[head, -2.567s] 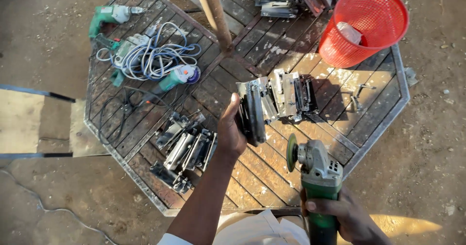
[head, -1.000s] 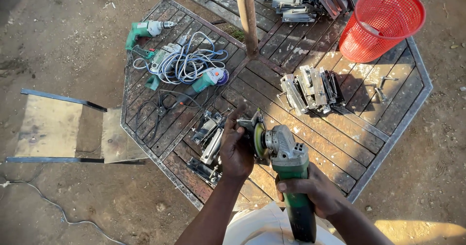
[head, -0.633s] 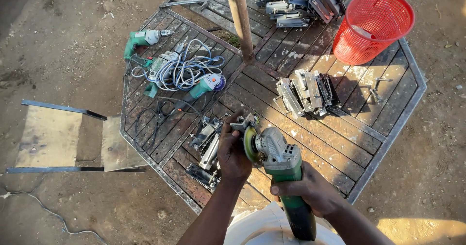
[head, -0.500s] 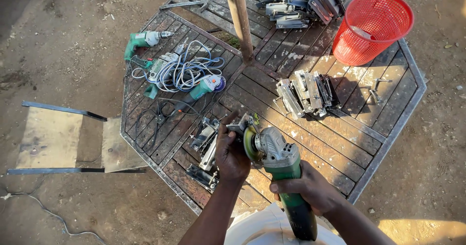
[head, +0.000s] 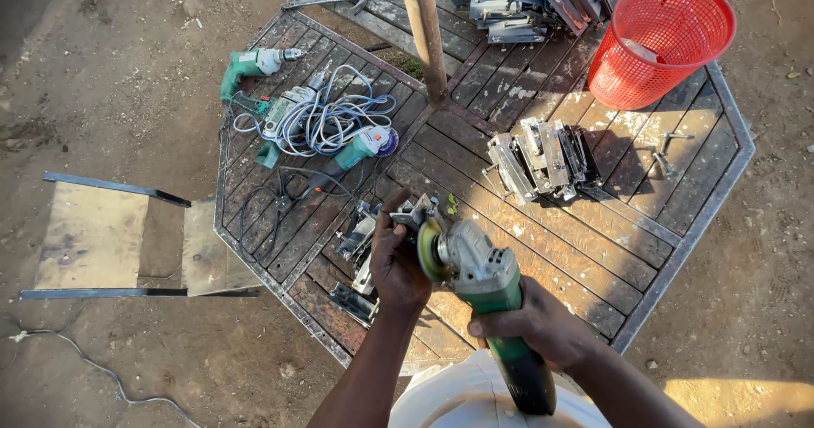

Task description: Grinding the edges of metal components using a handheld angle grinder on a wooden workbench.

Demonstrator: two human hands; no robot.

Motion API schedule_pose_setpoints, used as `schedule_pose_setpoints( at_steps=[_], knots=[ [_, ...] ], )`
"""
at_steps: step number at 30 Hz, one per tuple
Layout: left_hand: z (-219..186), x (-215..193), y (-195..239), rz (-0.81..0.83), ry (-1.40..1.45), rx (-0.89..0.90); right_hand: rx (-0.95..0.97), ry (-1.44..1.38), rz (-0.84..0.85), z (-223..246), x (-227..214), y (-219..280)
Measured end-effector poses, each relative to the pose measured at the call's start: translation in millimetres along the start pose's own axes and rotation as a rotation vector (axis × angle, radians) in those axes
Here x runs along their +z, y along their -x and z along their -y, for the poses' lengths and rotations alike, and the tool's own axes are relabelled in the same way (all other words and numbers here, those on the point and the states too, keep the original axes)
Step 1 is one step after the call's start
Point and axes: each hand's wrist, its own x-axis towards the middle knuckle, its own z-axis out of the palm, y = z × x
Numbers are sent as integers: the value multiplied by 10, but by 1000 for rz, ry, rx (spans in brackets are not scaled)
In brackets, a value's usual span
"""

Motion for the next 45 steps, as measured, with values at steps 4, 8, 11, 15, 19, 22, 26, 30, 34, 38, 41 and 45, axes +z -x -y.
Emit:
schedule_pose_setpoints(
  at_steps=[4,8,11,15,19,22,26,30,34,38,41,45],
  knots=[
    [-7,-4,-20,-18,-80,29,-28,-63,22,18,42,2],
    [0,-24,-19,-35,-76,12,-28,-3,35,55,36,-20],
    [11,-37,-47,-39,-79,17,-34,-5,41,56,33,-34],
    [65,-129,-50,-75,-76,69,-37,14,33,112,74,-46],
    [50,-136,-44,-57,-125,47,-42,20,56,74,39,-47],
    [32,-136,-33,-66,-132,102,-36,30,51,76,66,-66],
    [5,-109,-12,-54,-88,36,-63,2,88,48,50,-71],
    [16,-120,-14,-78,-74,46,-72,-6,100,19,23,-73],
    [-4,-139,24,-73,-98,24,13,-18,41,58,69,-27],
    [-10,-138,15,-68,-73,31,-55,14,86,84,85,-28],
    [10,-155,31,-64,-74,36,-58,-1,87,64,85,-19],
    [-3,-124,61,-67,-106,20,-50,-13,112,115,112,26]
  ],
)
